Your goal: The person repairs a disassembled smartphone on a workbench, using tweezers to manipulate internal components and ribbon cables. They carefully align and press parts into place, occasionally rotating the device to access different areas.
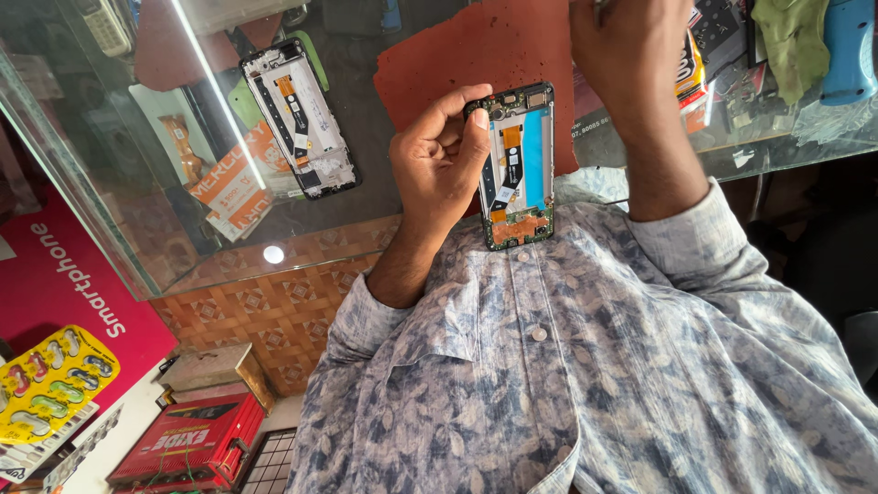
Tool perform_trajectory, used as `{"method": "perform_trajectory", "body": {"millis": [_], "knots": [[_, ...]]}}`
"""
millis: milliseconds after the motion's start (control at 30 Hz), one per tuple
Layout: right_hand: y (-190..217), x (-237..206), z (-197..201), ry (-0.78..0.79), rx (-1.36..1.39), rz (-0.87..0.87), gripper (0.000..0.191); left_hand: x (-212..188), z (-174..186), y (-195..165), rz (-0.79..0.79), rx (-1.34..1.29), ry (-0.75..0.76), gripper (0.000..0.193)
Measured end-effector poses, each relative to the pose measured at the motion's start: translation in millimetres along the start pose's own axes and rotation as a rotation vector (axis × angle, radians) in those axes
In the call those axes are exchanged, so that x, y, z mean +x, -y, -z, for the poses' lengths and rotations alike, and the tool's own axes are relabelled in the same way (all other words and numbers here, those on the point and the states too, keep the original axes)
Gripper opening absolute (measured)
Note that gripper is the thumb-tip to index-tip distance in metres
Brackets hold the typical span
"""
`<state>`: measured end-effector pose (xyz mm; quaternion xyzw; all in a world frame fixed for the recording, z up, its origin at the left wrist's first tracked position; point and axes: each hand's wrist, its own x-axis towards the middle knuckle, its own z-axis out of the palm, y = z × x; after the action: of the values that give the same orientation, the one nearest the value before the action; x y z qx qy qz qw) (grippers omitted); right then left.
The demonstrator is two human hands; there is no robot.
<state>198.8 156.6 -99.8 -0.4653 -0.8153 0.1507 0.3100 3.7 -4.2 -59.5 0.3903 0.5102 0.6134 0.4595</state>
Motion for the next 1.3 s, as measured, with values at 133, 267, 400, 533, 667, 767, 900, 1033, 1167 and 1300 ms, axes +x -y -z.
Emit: {"method": "perform_trajectory", "body": {"millis": [133, 267, 400, 533, 667, 767, 900, 1033, 1167, 1300], "knots": [[18.5, -4.4, 29.1, 0.041, 0.838, -0.334, 0.007, -1.6, -0.2, -1.5, 0.001, 0.0, 0.011, 0.025], [40.1, -12.1, 66.4, 0.06, 1.338, -0.379, 0.008, 0.4, -1.9, -3.6, 0.007, 0.003, 0.018, 0.025], [57.1, -31.7, 76.7, 0.037, 1.462, -0.207, 0.011, 1.8, -4.2, -7.4, 0.021, 0.0, 0.02, 0.025], [66.5, -61.0, 68.2, 0.038, 1.405, -0.274, 0.014, 1.0, -7.5, -11.0, 0.047, -0.001, 0.012, 0.025], [67.1, -76.9, 66.5, 0.072, 1.36, -0.398, 0.015, 1.1, -7.3, -12.1, 0.052, -0.003, 0.011, 0.026], [68.8, -79.2, 64.7, 0.086, 1.292, -0.399, 0.016, 1.3, -6.8, -11.5, 0.046, -0.011, 0.018, 0.026], [74.1, -82.1, 63.1, 0.068, 1.295, -0.449, 0.016, 1.4, -6.8, -10.4, 0.027, 0.018, 0.025, 0.025], [73.1, -81.8, 62.1, 0.063, 1.312, -0.451, 0.015, 2.4, -6.0, -10.3, 0.022, 0.045, 0.03, 0.025], [71.3, -83.4, 61.2, 0.059, 1.308, -0.462, 0.014, 1.9, -7.0, -11.0, 0.024, 0.022, 0.027, 0.025], [68.4, -84.4, 58.7, 0.066, 1.278, -0.392, 0.014, 1.2, -7.4, -11.3, 0.041, 0.028, 0.022, 0.025]]}}
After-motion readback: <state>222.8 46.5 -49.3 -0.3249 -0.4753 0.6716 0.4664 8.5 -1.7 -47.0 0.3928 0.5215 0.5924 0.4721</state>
